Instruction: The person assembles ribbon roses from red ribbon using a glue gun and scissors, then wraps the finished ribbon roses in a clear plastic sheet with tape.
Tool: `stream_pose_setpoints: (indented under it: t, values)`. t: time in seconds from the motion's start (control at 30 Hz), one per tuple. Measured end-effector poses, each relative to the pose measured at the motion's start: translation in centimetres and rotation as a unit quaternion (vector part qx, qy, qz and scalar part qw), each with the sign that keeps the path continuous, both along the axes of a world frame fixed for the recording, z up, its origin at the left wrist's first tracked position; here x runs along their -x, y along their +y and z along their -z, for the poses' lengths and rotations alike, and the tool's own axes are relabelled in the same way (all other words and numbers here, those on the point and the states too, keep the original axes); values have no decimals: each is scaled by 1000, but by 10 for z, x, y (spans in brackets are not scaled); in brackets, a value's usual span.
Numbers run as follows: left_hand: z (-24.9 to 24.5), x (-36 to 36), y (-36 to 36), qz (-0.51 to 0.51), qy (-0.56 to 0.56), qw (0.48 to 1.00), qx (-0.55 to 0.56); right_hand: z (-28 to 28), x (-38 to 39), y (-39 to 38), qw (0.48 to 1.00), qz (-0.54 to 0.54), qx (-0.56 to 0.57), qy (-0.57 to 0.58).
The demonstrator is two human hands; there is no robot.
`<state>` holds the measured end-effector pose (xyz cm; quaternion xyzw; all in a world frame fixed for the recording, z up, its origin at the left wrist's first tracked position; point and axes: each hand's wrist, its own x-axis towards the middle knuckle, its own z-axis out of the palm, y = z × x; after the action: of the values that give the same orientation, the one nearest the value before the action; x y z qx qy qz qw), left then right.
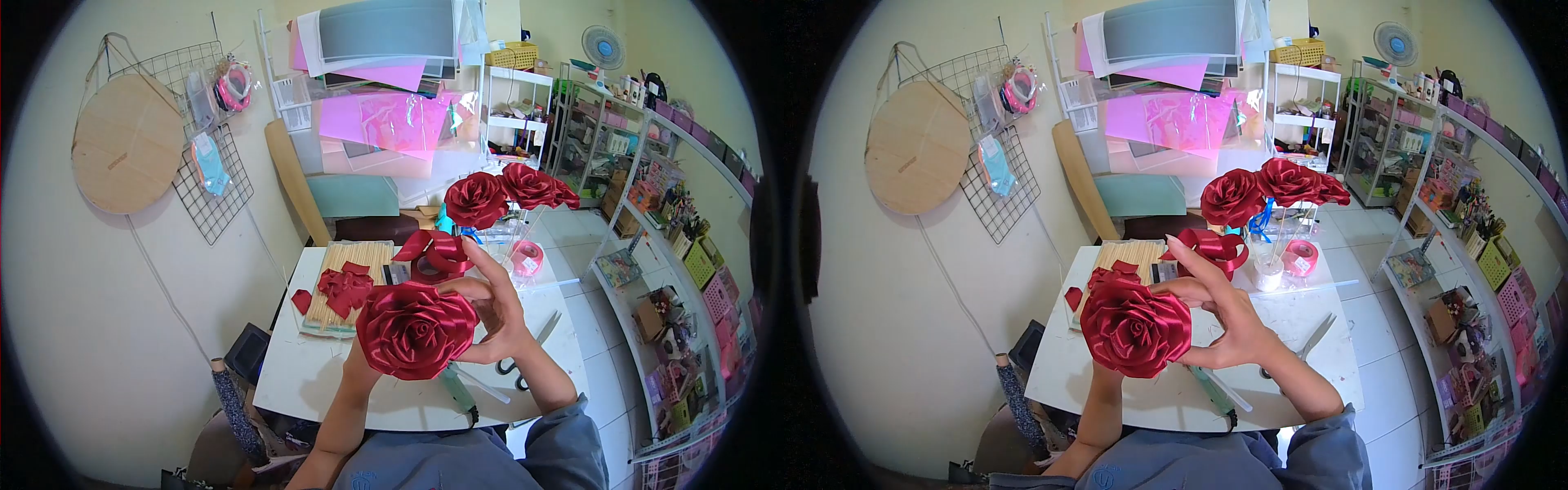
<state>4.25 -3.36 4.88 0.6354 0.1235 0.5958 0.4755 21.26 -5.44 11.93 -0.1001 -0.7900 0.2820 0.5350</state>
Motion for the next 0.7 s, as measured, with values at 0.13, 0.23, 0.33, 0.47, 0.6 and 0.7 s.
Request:
stream_pose_setpoints:
  t: [0.13,0.23,0.33,0.47,0.6,0.7]
  values:
    - [2,0,-1,26,-27,997,60,1,0,0,1000,2,-1,5]
    - [10,0,6,20,-24,997,78,2,0,1,1000,13,-9,11]
    - [20,-2,19,-118,129,971,-162,4,1,2,998,58,-30,15]
    - [0,-6,0,-130,188,959,-165,7,4,2,985,155,-70,18]
    - [3,-4,0,-156,229,944,-179,5,7,3,968,213,-130,-21]
    - [5,-3,0,-197,275,920,-199,6,11,2,968,210,-136,19]
